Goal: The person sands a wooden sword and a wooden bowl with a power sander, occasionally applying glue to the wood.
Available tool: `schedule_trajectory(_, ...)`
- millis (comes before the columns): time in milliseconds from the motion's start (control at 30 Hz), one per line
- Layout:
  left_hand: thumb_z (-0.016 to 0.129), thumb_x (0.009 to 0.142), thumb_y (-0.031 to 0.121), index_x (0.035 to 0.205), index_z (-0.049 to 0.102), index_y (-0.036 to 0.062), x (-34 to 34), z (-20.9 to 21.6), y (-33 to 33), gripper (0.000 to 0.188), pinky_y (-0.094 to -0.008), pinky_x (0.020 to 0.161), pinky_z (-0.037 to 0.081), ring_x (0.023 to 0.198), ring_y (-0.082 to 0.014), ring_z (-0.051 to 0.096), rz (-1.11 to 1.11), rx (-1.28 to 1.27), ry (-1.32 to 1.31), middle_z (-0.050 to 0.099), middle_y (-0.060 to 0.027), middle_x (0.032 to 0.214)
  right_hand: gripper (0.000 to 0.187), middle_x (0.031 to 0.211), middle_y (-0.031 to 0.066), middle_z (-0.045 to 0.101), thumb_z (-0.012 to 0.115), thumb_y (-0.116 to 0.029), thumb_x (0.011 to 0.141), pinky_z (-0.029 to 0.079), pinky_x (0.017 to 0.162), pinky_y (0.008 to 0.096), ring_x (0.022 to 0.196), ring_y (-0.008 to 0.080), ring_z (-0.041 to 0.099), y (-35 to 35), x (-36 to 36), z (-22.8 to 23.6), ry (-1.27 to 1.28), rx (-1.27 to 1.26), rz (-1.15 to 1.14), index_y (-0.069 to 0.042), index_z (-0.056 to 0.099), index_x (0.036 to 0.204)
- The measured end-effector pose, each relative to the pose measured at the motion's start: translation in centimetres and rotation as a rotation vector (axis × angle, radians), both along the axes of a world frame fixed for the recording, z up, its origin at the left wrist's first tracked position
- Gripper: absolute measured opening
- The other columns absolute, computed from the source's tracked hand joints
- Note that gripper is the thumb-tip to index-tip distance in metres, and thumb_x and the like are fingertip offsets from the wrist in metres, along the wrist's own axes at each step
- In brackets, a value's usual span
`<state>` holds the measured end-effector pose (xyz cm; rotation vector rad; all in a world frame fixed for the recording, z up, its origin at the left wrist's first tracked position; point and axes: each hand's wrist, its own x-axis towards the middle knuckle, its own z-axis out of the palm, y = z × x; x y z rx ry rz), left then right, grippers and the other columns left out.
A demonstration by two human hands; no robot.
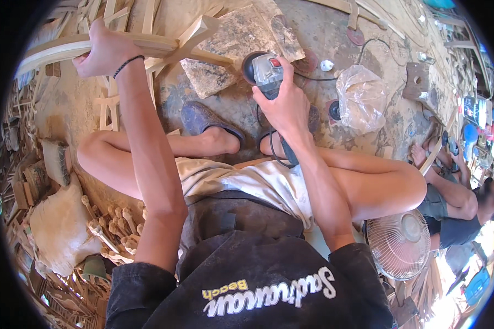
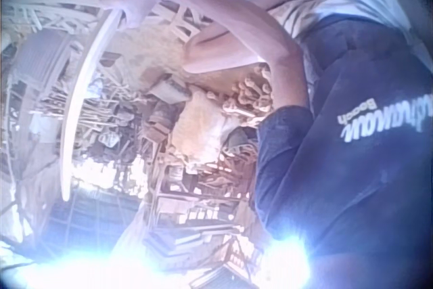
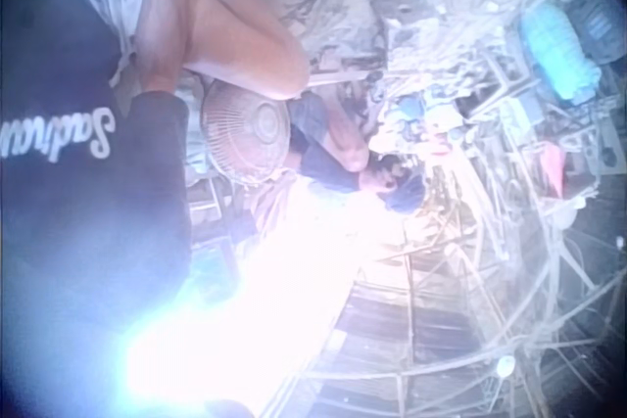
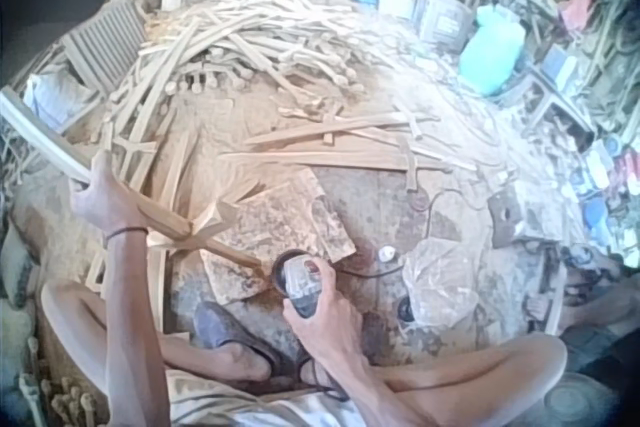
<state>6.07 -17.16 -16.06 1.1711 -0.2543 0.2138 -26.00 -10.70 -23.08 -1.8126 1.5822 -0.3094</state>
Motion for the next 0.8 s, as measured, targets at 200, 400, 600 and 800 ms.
schedule_trajectory(200,0.077,0.075,-0.008,0.079,0.044,0.0065,2.1,-0.9,0.2,0.036,-0.0375,0.052,0.038,0.058,-0.0167,0.041,-0.072,-0.060,0.084,0.050,-0.0021,0.074,0.085,0.111,0.0297,0.079,0.084,-0.042,0.092,0.060,0.088,0.0578,0.101,0.0514,0.077,-0.2,-1.0,0.1,-0.086,0.023,-0.085,-0.021,0.038,0.160)
schedule_trajectory(400,0.068,0.072,-0.008,0.071,0.043,0.0076,4.2,-2.4,1.1,0.030,-0.0357,0.044,0.029,0.044,-0.0186,0.038,-0.158,-0.134,0.135,0.045,-0.0023,0.062,0.084,0.115,0.0292,0.079,0.086,-0.042,0.091,0.061,0.091,0.0546,0.105,0.0499,0.078,-0.5,-0.6,-0.8,-0.143,0.068,-0.089,-0.020,0.040,0.158)
schedule_trajectory(600,0.068,0.069,-0.005,0.067,0.044,0.0052,4.7,-2.8,1.4,0.026,-0.0349,0.041,0.034,0.041,-0.0204,0.042,-0.204,-0.124,0.091,0.047,-0.0061,0.058,0.085,0.107,0.0301,0.079,0.083,-0.040,0.092,0.060,0.090,0.0562,0.101,0.0508,0.077,-0.3,-0.2,-1.2,-0.173,0.068,-0.050,-0.017,0.037,0.159)
schedule_trajectory(800,0.065,0.069,-0.005,0.066,0.042,0.0045,4.7,-2.8,1.4,0.025,-0.0352,0.041,0.034,0.043,-0.0202,0.042,-0.200,-0.117,0.092,0.047,-0.0077,0.060,0.083,0.111,0.0291,0.079,0.085,-0.040,0.092,0.061,0.090,0.0534,0.104,0.0485,0.078,-0.3,-0.5,-1.1,-0.116,0.096,-0.073,-0.018,0.040,0.158)
